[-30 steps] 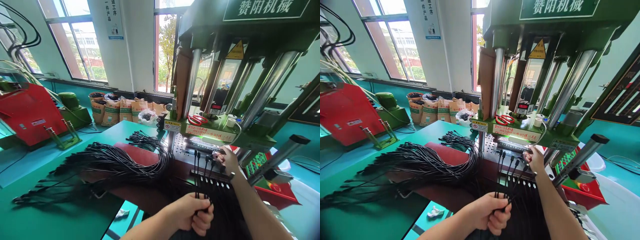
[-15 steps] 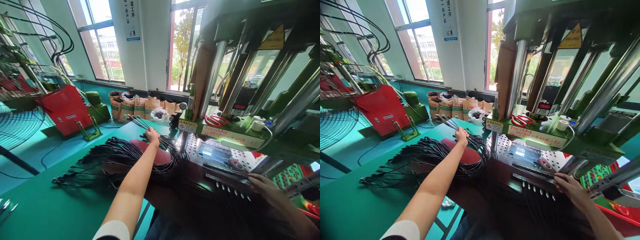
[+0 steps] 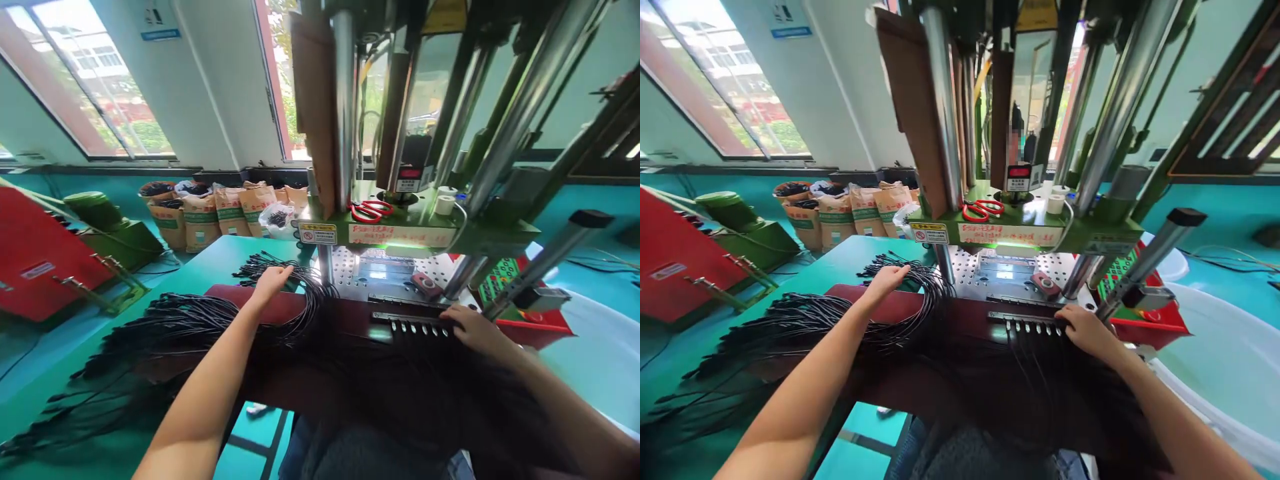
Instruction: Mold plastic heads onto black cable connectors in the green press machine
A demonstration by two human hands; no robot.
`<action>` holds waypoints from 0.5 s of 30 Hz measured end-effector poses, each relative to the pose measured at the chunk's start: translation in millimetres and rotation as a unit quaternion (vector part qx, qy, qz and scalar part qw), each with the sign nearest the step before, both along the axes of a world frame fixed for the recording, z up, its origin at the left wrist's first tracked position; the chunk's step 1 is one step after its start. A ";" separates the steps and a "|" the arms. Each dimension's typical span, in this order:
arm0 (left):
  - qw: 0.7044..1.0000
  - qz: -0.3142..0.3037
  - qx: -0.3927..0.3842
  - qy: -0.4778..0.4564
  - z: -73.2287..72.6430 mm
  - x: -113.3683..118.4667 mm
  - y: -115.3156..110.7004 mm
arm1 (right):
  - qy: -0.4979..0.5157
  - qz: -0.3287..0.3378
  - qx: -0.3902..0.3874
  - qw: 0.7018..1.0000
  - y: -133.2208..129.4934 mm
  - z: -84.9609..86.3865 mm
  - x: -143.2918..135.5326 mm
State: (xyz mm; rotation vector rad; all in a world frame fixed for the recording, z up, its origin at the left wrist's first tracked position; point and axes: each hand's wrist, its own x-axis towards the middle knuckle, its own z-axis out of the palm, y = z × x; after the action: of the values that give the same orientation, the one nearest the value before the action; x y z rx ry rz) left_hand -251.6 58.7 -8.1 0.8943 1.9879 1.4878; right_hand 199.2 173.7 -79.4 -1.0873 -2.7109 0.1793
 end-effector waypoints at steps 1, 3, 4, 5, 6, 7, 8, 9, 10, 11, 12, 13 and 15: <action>0.999 -0.048 -0.005 0.026 1.8 17.3 -5.9 | -0.035 0.005 -0.004 0.999 -7.8 4.0 -2.2; 0.985 -0.156 -0.016 0.068 -0.2 63.9 -20.5 | -0.088 -0.008 -0.003 0.996 -18.3 10.9 -8.0; 0.971 -0.222 -0.034 0.083 -3.8 90.9 -28.8 | -0.105 -0.016 -0.006 0.994 -20.6 14.2 -11.1; 0.955 -0.279 -0.048 0.091 -9.0 118.5 -37.1 | -0.116 -0.021 -0.015 0.993 -21.1 17.5 -13.9; 0.917 -0.375 -0.067 0.122 -15.1 145.0 -44.7 | -0.122 -0.021 -0.028 0.992 -20.0 21.1 -16.1; 0.882 -0.443 -0.079 0.137 -21.8 169.2 -51.1 | -0.125 -0.020 -0.043 0.991 -17.5 25.0 -17.6; 0.860 -0.484 -0.088 0.138 -28.6 190.2 -55.8 | -0.129 -0.020 -0.057 0.990 -13.9 29.1 -18.5; 0.848 -0.507 -0.093 0.127 -35.1 207.5 -58.7 | -0.132 -0.022 -0.072 0.988 -9.7 33.5 -18.8; 0.846 -0.514 -0.101 0.099 -40.8 221.3 -60.1 | -0.133 -0.029 -0.086 0.987 -5.0 37.9 -18.8; 0.850 -0.512 -0.115 0.054 -45.6 231.9 -60.3 | -0.130 -0.041 -0.098 0.986 -0.1 42.3 -18.6; 0.853 -0.504 -0.133 -0.005 -49.2 240.2 -59.6 | -0.124 -0.055 -0.108 0.985 4.8 46.3 -18.4; 0.852 -0.496 -0.153 -0.073 -51.8 247.0 -58.5 | -0.116 -0.072 -0.117 0.984 9.6 50.0 -18.3; 0.837 -0.476 -0.183 -0.201 -54.6 258.6 -55.6 | -0.094 -0.106 -0.132 0.981 18.5 56.4 -19.1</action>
State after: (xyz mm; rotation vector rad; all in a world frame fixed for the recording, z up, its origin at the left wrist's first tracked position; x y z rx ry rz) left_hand 7.0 3.1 -62.7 1.0494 1.1343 0.6096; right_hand 180.1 192.2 -23.0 -1.5312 -2.7626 0.4313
